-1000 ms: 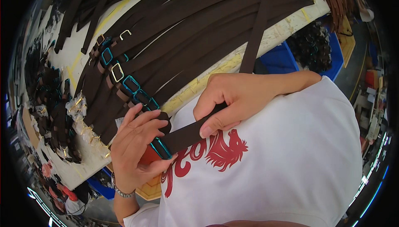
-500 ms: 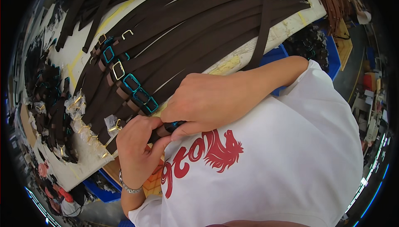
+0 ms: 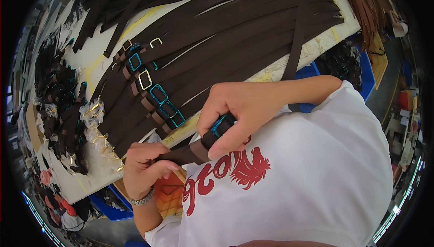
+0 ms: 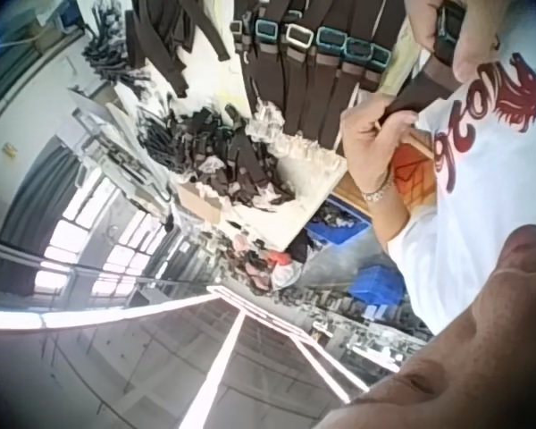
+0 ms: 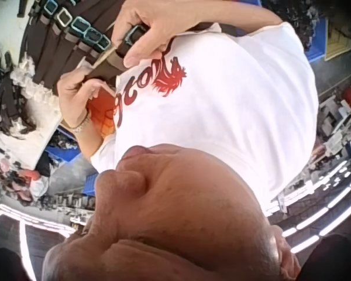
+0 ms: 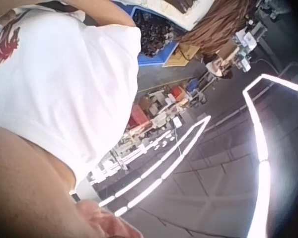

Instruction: The person assembles brown fabric belts by inserting teal metal buckles into the belt ends. They repeatedly pick up a belt and a buckle, thread the buckle through the fabric loop, and place the assembled belt on the table.

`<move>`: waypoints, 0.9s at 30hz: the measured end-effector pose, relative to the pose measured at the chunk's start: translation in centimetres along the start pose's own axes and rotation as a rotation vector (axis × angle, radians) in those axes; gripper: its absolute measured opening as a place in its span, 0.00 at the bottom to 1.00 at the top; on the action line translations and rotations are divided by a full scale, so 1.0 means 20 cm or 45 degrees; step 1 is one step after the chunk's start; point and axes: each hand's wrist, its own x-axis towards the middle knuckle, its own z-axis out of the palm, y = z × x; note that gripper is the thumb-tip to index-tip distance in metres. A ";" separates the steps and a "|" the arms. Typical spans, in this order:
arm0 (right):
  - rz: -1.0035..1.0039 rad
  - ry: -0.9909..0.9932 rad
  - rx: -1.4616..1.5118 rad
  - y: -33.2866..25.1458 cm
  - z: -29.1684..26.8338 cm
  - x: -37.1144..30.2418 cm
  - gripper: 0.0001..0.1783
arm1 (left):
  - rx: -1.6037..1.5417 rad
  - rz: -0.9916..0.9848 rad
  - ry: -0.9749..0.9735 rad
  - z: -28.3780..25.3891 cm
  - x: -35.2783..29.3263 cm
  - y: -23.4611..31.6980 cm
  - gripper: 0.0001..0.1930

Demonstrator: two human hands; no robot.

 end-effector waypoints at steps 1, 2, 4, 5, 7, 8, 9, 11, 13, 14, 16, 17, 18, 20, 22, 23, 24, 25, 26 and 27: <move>0.025 0.043 0.029 -0.02 -0.06 -0.04 0.17 | 0.064 -0.017 0.156 -0.08 -0.03 0.01 0.09; 0.045 0.079 0.062 -0.03 -0.12 -0.09 0.18 | 0.098 -0.048 0.369 -0.15 -0.06 0.05 0.08; 0.114 0.126 0.061 0.01 -0.32 -0.23 0.17 | 0.438 0.128 0.600 -0.38 -0.14 0.00 0.11; 0.138 0.192 0.081 0.02 -0.43 -0.33 0.17 | 0.545 0.064 0.726 -0.47 -0.18 0.01 0.12; 0.165 0.411 0.098 0.02 -0.64 -0.57 0.18 | 0.728 -0.012 0.802 -0.63 -0.20 0.03 0.14; 0.167 0.561 0.089 0.02 -0.75 -0.70 0.19 | 0.800 0.013 0.850 -0.69 -0.20 0.00 0.15; 0.182 0.781 -0.128 0.03 -0.87 -0.82 0.20 | 0.901 0.007 0.926 -0.73 -0.16 -0.02 0.16; 0.171 1.265 -0.897 0.02 -1.04 -1.06 0.24 | 1.048 0.065 0.952 -0.82 -0.12 -0.08 0.18; 0.075 1.600 -1.596 0.06 -1.23 -1.36 0.26 | 1.126 0.152 0.999 -0.90 -0.06 -0.19 0.19; 0.005 1.698 -1.753 0.08 -1.35 -1.53 0.26 | 1.138 0.175 1.005 -0.91 -0.02 -0.24 0.19; -0.106 1.785 -1.982 0.07 -1.46 -1.77 0.25 | 1.168 0.221 0.961 -0.94 0.07 -0.33 0.19; 0.100 1.850 -2.135 0.05 -1.49 -1.85 0.27 | 1.339 0.246 0.948 -0.92 0.12 -0.35 0.20; 0.182 1.881 -2.230 0.07 -1.53 -1.89 0.28 | 1.510 0.269 0.938 -0.88 0.16 -0.36 0.20; 0.348 1.935 -2.415 0.14 -1.58 -1.88 0.28 | 1.715 0.271 0.975 -0.85 0.23 -0.37 0.22; 0.416 2.061 -2.252 0.23 -1.64 -1.87 0.27 | 1.775 0.274 0.991 -0.80 0.28 -0.36 0.23; 0.396 2.123 -2.305 0.29 -1.69 -1.89 0.27 | 1.814 0.263 0.952 -0.77 0.30 -0.34 0.21; 0.362 2.183 -2.352 0.35 -1.75 -1.90 0.26 | 1.879 0.293 0.968 -0.76 0.30 -0.32 0.21; 0.401 2.143 -2.334 0.40 -1.78 -1.89 0.25 | 1.939 0.323 0.979 -0.76 0.30 -0.32 0.20; 0.430 2.101 -2.307 0.44 -1.81 -1.87 0.24 | 2.007 0.344 0.990 -0.77 0.28 -0.30 0.19; 0.460 2.061 -2.281 0.48 -1.85 -1.86 0.24 | 2.027 0.275 0.984 -0.78 0.26 -0.29 0.18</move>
